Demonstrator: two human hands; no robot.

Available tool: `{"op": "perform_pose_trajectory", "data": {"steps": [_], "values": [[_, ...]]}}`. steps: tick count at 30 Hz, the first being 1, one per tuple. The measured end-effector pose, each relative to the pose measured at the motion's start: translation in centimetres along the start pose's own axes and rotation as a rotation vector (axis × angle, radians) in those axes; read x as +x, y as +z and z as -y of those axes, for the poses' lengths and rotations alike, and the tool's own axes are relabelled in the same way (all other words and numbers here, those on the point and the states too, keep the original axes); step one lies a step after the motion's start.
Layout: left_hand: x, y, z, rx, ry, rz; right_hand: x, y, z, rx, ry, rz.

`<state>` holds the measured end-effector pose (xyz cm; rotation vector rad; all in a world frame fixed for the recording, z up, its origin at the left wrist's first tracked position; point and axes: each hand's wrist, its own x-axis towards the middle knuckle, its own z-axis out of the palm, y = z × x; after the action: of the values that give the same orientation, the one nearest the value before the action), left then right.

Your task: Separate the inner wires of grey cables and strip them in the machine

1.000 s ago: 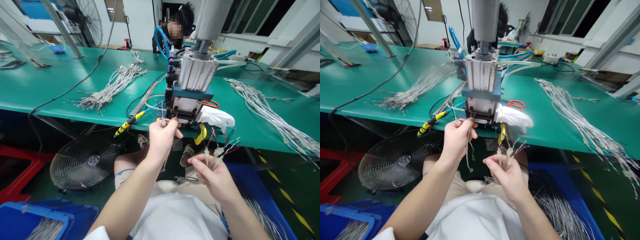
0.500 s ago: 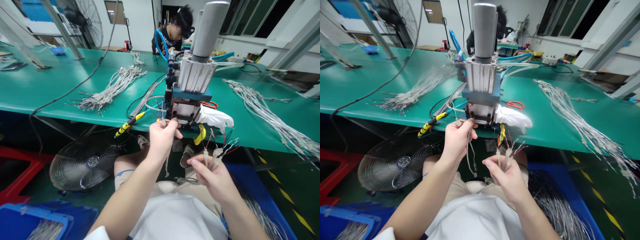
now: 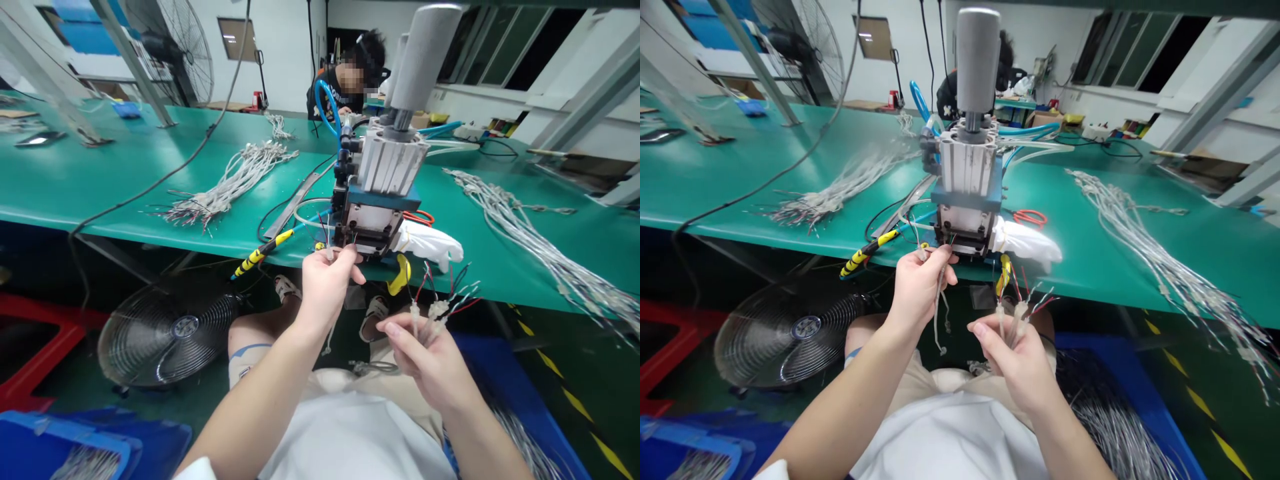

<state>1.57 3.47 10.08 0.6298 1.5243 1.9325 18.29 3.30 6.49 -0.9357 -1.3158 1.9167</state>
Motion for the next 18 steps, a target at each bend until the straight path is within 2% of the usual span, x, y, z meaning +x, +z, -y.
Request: {"op": "perform_pose_trajectory", "data": {"steps": [5, 11, 18], "values": [[-2.2, -1.0, 0.5, -0.040, 0.029, 0.131, 0.6, 0.6, 1.0, 0.073, -0.037, -0.050], [-5.5, -2.4, 0.9, -0.045, 0.049, 0.240, 1.3, 1.8, 1.9, 0.090, -0.152, -0.004], [-6.9, -3.2, 0.8, 0.044, 0.067, 0.323, 1.2, 3.0, 2.8, 0.068, -0.262, 0.058]]}}
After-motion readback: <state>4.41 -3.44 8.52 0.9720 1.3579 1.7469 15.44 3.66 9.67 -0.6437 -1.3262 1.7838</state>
